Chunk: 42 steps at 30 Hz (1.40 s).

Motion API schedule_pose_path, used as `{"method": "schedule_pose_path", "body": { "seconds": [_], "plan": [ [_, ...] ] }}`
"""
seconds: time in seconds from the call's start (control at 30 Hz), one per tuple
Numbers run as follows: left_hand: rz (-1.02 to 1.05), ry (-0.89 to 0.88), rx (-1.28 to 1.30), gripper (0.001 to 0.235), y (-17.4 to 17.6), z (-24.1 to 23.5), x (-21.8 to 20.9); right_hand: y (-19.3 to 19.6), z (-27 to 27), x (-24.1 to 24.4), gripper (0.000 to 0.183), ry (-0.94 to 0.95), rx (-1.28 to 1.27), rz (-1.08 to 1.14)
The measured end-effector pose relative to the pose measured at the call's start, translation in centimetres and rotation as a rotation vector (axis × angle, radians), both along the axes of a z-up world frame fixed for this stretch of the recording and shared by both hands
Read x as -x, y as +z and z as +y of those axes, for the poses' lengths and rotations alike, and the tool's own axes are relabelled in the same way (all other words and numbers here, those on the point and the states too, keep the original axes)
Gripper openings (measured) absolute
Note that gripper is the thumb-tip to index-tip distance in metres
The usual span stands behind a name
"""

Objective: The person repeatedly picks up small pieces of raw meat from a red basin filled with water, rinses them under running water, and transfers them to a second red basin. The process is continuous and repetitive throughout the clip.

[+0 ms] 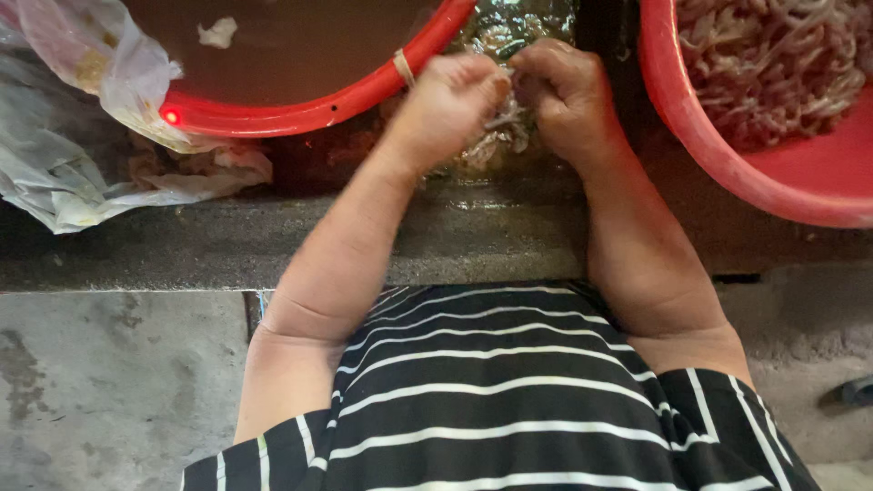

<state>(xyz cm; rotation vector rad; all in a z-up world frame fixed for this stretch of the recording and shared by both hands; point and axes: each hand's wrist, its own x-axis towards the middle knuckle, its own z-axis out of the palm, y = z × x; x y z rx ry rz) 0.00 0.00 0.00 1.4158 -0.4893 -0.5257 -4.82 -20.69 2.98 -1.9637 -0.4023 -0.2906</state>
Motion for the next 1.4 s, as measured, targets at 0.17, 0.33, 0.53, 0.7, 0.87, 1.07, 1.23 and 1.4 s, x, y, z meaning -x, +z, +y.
{"method": "schedule_pose_path", "body": {
  "seconds": [0.17,0.33,0.53,0.7,0.87,1.07,1.23,1.4],
  "plan": [
    [0.448,-0.015,0.49,0.011,6.6,2.6,0.0,-0.7,1.2,-0.2,0.018,0.031,-0.256,0.23],
    [0.293,-0.029,0.837,0.02,8.8,2.6,-0.3,-1.5,1.5,-0.9,0.02,0.054,-0.323,0.243],
    [-0.478,0.139,-0.12,0.032,7.0,0.0,0.9,-0.8,1.6,-0.6,0.015,0.011,-0.109,-0.008],
    [0.085,0.024,-0.142,0.023,4.6,0.5,0.1,-0.9,1.3,-0.3,0.027,0.006,-0.174,0.122],
    [0.463,0.016,0.367,0.023,6.9,2.9,-0.8,-1.0,2.0,-0.5,0.027,0.087,-0.333,0.171],
    [0.438,0.076,0.566,0.026,11.3,5.2,-1.2,-0.2,2.6,-0.6,0.011,0.075,-0.396,0.236],
    [0.332,0.066,0.555,0.023,14.4,7.2,-1.5,-0.4,2.7,-0.8,0.009,0.069,-0.311,0.173],
    [0.209,0.064,0.564,0.027,16.0,11.0,-2.5,-1.2,1.5,-1.1,0.019,0.013,-0.186,0.154]
  ]
}}
